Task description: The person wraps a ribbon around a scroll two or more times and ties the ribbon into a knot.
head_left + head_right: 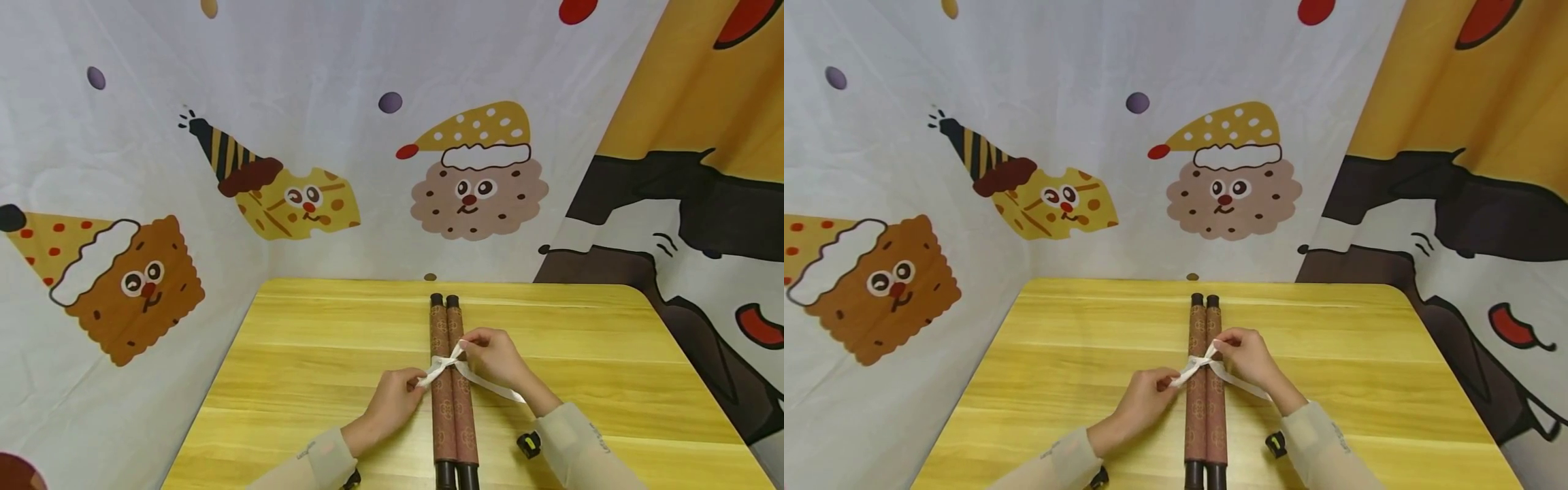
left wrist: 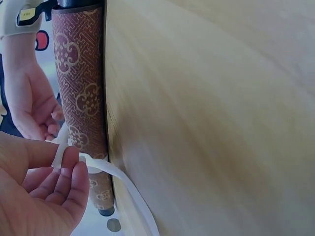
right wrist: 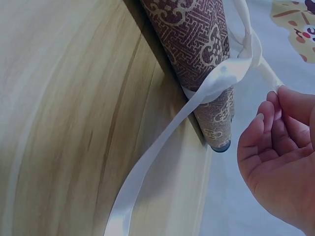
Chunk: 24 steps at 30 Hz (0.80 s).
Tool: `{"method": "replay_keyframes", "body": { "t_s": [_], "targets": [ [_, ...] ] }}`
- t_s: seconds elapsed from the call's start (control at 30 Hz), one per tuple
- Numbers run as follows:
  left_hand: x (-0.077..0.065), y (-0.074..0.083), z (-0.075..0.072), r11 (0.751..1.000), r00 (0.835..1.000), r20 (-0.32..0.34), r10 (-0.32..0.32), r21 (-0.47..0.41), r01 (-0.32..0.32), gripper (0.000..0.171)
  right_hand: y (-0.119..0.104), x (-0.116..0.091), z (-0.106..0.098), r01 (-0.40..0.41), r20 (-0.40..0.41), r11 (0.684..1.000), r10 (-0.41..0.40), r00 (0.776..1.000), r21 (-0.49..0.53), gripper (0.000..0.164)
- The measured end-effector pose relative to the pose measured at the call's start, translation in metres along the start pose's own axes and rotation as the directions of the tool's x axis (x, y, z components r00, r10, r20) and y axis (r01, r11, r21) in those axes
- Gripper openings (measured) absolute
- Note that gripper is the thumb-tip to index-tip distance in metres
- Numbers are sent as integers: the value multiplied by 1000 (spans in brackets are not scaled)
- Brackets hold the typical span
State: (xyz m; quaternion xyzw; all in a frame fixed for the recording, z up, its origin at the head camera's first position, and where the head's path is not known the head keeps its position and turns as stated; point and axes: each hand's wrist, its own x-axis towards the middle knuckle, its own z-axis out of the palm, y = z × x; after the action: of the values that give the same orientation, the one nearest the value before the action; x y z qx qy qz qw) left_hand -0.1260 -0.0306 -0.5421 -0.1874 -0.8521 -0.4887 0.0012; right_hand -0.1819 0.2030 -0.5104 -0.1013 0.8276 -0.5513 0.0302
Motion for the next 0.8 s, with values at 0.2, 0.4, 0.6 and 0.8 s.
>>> {"method": "replay_keyframes", "body": {
  "t_s": [0.2,0.4,0.6,0.8],
  "targets": [
    [-2,-3,-5,1000,1000,-10,-23,10,23,21,-11,-3,-5,5,-6,1000,-5,1000,-30,12],
    [-3,-6,-10,999,999,-20,-38,24,38,21,8,2,-11,-30,-36,997,27,999,-75,11],
    [-3,-6,-14,999,999,-10,-37,28,37,20,14,1,-16,-28,-59,998,25,998,-56,11],
    [-3,-9,-18,999,999,7,-38,37,38,21,13,-2,-21,-53,-73,998,49,996,-45,13]
  ]
}}
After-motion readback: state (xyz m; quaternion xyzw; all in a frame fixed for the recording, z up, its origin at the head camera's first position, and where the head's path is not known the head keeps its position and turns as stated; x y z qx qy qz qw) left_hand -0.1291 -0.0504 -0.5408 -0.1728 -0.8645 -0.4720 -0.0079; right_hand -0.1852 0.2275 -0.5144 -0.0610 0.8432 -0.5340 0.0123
